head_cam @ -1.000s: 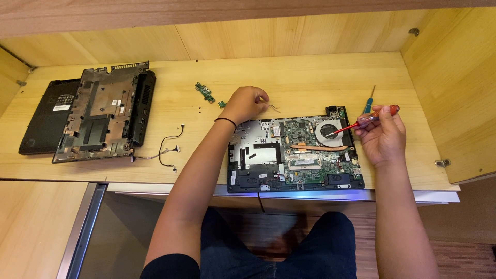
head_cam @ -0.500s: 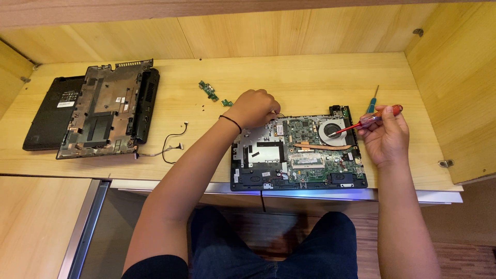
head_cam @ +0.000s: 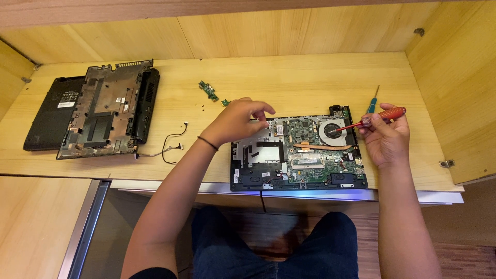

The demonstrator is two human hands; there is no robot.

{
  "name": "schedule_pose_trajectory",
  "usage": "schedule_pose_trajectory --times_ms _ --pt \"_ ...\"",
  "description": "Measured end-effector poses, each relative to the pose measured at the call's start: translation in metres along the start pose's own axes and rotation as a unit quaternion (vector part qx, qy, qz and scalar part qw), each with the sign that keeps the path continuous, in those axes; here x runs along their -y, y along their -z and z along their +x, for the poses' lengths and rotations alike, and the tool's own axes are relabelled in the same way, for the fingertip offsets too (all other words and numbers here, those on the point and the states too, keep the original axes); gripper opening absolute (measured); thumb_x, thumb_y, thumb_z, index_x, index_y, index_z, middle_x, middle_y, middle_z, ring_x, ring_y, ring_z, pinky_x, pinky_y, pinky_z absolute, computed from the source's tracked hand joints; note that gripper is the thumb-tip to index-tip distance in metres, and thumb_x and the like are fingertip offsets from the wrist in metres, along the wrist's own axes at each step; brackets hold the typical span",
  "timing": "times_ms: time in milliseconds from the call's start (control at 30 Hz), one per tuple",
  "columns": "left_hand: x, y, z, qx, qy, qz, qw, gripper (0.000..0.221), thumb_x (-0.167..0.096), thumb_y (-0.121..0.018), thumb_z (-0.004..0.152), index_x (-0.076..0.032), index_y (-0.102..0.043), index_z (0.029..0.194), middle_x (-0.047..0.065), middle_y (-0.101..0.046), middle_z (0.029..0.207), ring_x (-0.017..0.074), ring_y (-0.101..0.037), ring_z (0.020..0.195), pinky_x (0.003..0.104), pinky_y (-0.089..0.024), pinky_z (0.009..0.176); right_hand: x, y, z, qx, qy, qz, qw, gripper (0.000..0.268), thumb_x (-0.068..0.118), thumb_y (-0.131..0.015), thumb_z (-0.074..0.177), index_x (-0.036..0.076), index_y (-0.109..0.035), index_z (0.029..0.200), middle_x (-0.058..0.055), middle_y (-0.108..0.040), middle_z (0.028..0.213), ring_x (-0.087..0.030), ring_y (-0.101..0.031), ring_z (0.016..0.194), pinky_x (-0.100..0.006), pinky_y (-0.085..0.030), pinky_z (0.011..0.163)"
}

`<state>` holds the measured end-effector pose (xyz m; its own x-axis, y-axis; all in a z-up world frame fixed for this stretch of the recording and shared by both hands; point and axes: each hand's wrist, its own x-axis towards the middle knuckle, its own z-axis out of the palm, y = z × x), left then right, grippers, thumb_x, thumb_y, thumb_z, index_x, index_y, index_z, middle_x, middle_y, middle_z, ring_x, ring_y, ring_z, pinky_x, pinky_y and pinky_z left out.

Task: The person is using a screwdriver to remove several internal screws from a laptop's motherboard and chassis.

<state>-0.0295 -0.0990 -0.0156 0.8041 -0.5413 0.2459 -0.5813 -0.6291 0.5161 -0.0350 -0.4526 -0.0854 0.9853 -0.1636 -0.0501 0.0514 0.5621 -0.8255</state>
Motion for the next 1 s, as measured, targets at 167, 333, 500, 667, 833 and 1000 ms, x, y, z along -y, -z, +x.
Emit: schedule_pose_trajectory --times_ms 167,333,500,667,833,1000 --pt "0.003 0.004 -0.042 -0.048 0.024 -0.105 0.993 0.024 -0.013 -0.072 0.083 -0.015 -0.068 0.107 -0.002 -0.069 0.085 0.0125 -0.061 0.081 0.028 -0.045 0.077 -0.002 0.0 0.003 -0.033 0.015 -0.009 0.999 0.049 0.0 -0.063 0.09 0.023 -0.04 0.126 -0.012 -0.062 0.087 -0.02 -0.065 0.079 -0.026 -0.049 0.058" --pt "0.021 -0.007 -0.055 -0.236 0.097 -0.205 0.945 0.011 -0.009 -0.065 0.088 -0.011 -0.068 0.097 -0.003 -0.066 0.082 0.0058 -0.056 0.073 0.021 -0.044 0.065 0.001 -0.003 0.0 -0.072 0.009 -0.017 0.997 0.047 0.004 -0.061 0.093 0.028 -0.041 0.128 -0.009 -0.059 0.085 -0.017 -0.061 0.074 -0.025 -0.048 0.055" --pt "-0.004 -0.023 -0.041 -0.215 0.011 -0.101 0.971 0.01 -0.015 -0.065 0.088 -0.011 -0.068 0.096 0.003 -0.069 0.089 0.0172 -0.059 0.088 0.034 -0.044 0.082 -0.004 0.003 0.007 -0.091 0.033 -0.019 0.995 0.038 0.006 -0.059 0.098 0.028 -0.041 0.122 -0.008 -0.055 0.087 -0.018 -0.058 0.07 -0.026 -0.046 0.052" --pt "-0.004 -0.048 -0.018 -0.101 -0.041 0.03 0.994 0.013 -0.018 -0.059 0.09 -0.018 -0.066 0.101 -0.002 -0.067 0.099 0.0215 -0.057 0.095 0.037 -0.038 0.082 -0.006 0.005 0.007 -0.079 0.039 -0.015 0.996 0.035 0.006 -0.058 0.098 0.028 -0.042 0.121 -0.008 -0.056 0.081 -0.018 -0.057 0.068 -0.026 -0.043 0.053" --pt "0.0 -0.05 -0.013 -0.059 -0.02 0.031 0.998 0.016 -0.022 -0.056 0.091 -0.014 -0.069 0.095 0.001 -0.073 0.087 0.0226 -0.067 0.076 0.038 -0.046 0.062 -0.003 -0.002 0.001 -0.056 0.039 -0.028 0.997 0.035 0.004 -0.055 0.099 0.028 -0.042 0.122 -0.008 -0.055 0.084 -0.018 -0.06 0.075 -0.026 -0.04 0.053" --pt "0.011 -0.046 -0.025 -0.075 0.012 -0.049 0.996 0.028 -0.031 -0.062 0.09 -0.018 -0.058 0.066 -0.005 -0.05 0.048 0.0108 -0.046 0.046 0.03 -0.034 0.05 -0.007 -0.002 0.005 -0.06 0.07 -0.053 0.994 0.042 0.002 -0.054 0.099 0.028 -0.036 0.127 -0.011 -0.056 0.087 -0.018 -0.061 0.076 -0.026 -0.043 0.055"
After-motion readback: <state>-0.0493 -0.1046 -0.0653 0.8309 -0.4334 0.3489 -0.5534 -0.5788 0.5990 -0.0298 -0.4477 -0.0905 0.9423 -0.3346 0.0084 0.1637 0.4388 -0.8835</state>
